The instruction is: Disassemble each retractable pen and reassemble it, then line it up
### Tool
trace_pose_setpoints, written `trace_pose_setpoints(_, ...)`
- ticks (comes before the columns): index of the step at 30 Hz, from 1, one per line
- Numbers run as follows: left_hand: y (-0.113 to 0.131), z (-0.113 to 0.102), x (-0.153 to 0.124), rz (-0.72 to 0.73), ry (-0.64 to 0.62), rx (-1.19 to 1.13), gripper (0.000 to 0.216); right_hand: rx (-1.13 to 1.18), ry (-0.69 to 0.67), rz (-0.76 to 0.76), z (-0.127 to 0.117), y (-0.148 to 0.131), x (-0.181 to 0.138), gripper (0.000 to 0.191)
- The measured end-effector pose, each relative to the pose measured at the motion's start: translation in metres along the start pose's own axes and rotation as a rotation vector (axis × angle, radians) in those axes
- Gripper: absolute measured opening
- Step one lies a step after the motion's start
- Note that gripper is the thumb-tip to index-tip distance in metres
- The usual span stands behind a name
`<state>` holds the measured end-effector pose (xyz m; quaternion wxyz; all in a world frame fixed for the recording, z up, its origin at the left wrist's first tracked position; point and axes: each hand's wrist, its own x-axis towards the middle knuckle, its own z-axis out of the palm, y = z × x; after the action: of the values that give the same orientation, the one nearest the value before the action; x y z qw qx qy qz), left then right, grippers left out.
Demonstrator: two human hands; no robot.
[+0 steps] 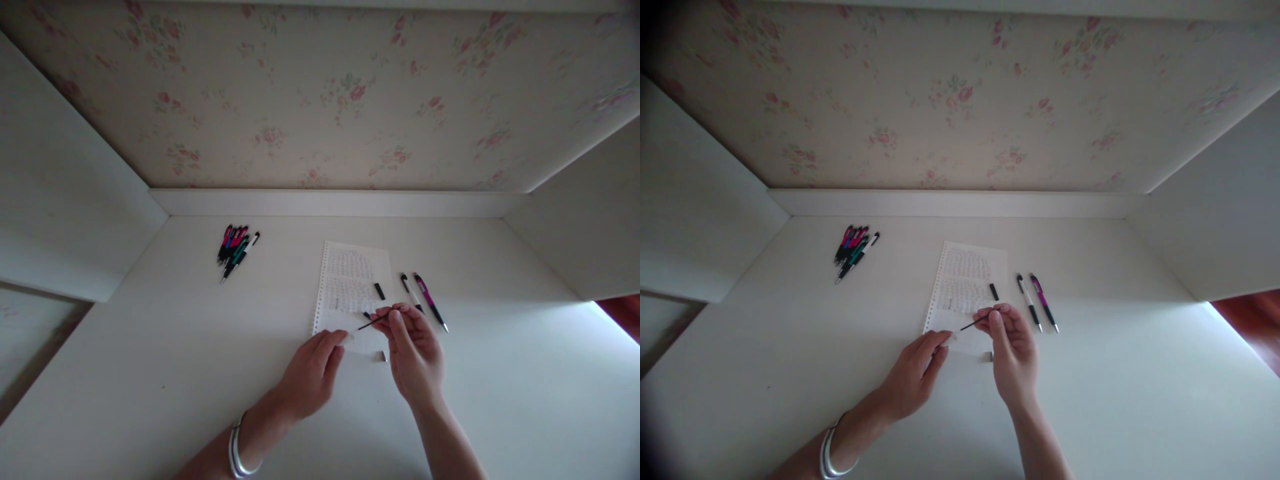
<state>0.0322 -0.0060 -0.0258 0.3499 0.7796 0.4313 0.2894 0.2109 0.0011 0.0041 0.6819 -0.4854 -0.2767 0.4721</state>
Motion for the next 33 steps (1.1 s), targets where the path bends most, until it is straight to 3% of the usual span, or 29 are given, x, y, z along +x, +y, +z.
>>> trace_pose_setpoints(9, -0.002, 0.001, 0.0, -0.024, -0.005, -0.019, 0.027, -0.102, 0.036, -0.116, -0.003, -0.001, -0.001, 0.012)
trace_pose_setpoints(19, 0.003, -0.001, 0.002, -0.022, 0.013, -0.052, 0.027, -0.268, -0.079, -0.037, 0.008, 0.014, -0.018, 0.015)
trace_pose_setpoints(33, 0.003, -0.001, 0.001, -0.007, 0.035, -0.049, 0.028, -0.361, -0.085, -0.059, 0.006, 0.015, -0.022, 0.013)
